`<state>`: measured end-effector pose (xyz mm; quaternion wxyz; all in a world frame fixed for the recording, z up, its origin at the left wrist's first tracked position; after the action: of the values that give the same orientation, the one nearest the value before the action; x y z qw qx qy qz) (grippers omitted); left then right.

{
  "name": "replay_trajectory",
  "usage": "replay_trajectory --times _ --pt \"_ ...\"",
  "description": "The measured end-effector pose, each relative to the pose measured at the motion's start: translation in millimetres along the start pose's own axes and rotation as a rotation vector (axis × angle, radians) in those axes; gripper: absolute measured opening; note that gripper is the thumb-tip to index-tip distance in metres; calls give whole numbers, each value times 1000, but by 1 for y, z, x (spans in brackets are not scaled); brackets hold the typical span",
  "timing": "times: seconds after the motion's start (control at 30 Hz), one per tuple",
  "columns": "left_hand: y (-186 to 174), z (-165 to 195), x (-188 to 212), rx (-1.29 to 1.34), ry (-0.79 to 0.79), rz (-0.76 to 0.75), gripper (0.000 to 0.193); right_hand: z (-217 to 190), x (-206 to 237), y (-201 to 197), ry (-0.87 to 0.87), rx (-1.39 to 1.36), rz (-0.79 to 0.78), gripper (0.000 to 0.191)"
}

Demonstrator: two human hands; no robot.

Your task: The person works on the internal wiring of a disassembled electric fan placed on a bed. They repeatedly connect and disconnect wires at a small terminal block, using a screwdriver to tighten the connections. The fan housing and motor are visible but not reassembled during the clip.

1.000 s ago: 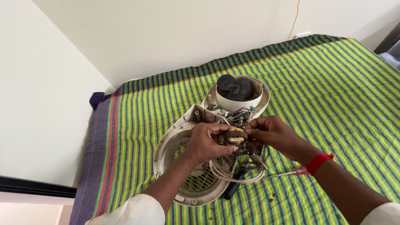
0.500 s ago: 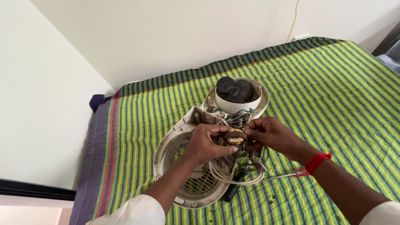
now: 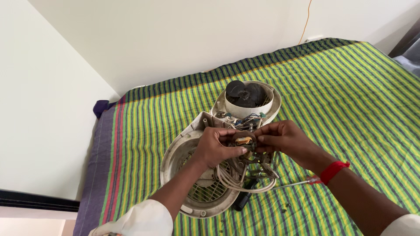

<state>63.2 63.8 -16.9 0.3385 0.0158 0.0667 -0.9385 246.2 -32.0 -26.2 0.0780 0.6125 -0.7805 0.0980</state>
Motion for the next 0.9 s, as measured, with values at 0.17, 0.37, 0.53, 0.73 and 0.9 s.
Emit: replay_trajectory --times 0.17,0.37,0.53,0.73,0.9 --pt "0 -2 -1 -3 -24 17 48 -3 4 1 -39 -16 -80 44" --pt "-1 -6 -3 53 -58 40 49 4 4 -2 -5 -58 15 38" --pt "-3 -8 -4 108 -79 26 51 5 3 1 -28 -99 -9 39" --pt "0 -8 -4 95 -80 16 50 5 4 3 -39 -38 18 34" --pt "-1 -6 -3 80 -72 18 50 1 7 7 -65 -31 37 33"
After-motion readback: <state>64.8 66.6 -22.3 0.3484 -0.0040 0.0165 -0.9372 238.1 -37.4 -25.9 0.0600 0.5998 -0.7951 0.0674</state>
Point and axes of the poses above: each hand's wrist, its own x-axis away from the middle knuckle, its own y-axis out of the palm, z = x × y, the point moved 6 cm from there along -x, towards the middle knuckle, and after that the axes turned 5 degrees about z, right-handed, at the moved point
